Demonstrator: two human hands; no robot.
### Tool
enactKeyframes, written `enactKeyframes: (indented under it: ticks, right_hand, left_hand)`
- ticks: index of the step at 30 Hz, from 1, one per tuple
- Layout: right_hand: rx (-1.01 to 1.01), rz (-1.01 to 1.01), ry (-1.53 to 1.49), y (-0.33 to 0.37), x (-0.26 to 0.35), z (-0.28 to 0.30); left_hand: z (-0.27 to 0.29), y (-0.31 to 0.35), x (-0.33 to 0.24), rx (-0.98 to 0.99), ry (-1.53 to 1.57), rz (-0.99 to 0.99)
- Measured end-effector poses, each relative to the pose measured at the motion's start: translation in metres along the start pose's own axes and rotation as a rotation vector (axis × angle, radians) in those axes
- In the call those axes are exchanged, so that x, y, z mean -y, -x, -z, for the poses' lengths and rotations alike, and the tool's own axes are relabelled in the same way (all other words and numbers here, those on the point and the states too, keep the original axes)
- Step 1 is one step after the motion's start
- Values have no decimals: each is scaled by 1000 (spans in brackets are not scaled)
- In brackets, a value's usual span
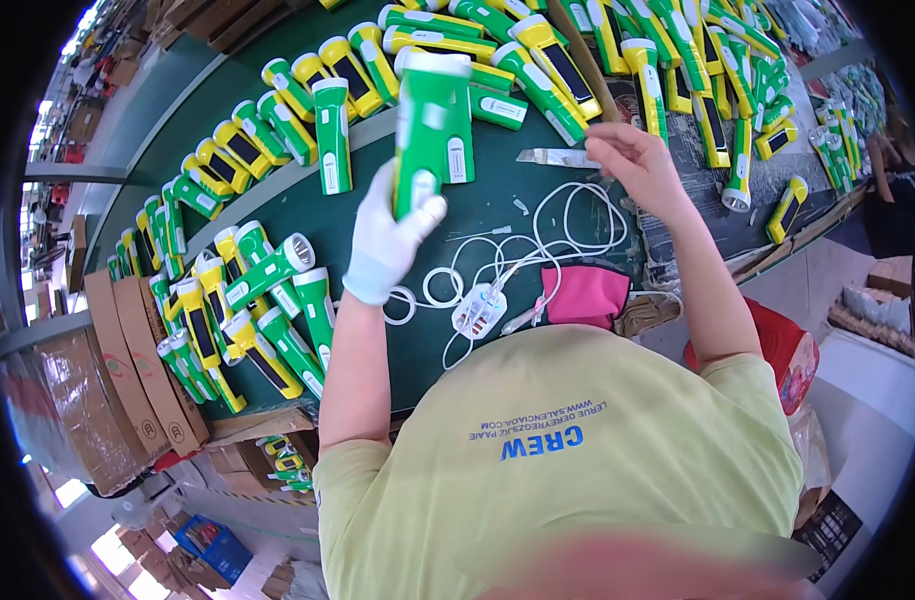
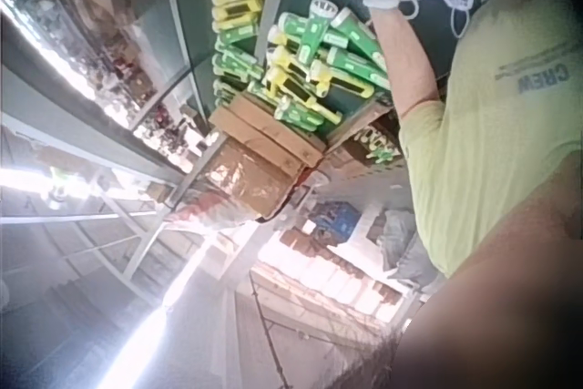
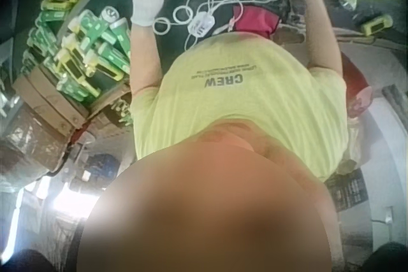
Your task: Testing the functionality and illumination of handheld solar-powered flashlights on an assembly line.
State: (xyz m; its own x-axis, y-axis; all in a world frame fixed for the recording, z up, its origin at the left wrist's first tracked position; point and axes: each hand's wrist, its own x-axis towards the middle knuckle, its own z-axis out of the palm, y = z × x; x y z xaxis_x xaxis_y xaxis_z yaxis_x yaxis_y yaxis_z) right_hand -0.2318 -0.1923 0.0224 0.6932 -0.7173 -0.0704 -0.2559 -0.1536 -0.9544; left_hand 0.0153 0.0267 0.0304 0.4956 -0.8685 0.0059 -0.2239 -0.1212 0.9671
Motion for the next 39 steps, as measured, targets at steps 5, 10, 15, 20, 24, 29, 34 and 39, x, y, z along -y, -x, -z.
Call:
enactKeyframes:
  ticks: [5, 10, 15, 20, 24, 29, 34, 39]
  right_hand:
    - [132, 127, -251, 4, 39, -31]
    - [102, 193, -237, 17, 46, -51]
    - [76, 145, -387, 27, 33, -55]
    - [63, 209, -409, 39, 34, -55]
    - [94, 166, -402, 44, 31, -49]
    - [77, 163, -367, 49, 28, -44]
    - [16, 207, -391, 49, 26, -45]
    - [43, 200, -387, 47, 33, -50]
  left_hand:
    - [-11, 10, -36, 35, -617, -416]
    - [-10, 16, -42, 16, -599, -461]
    - [-17, 22, -39, 81, -469, -433]
    - [-25, 31, -46, 48, -352, -481]
    - [-32, 31, -46, 70, -320, -506]
    - [-37, 33, -47, 81, -277, -517]
    - [-40, 30, -50, 96, -255, -497]
    - [-32, 34, -48, 77, -249, -481]
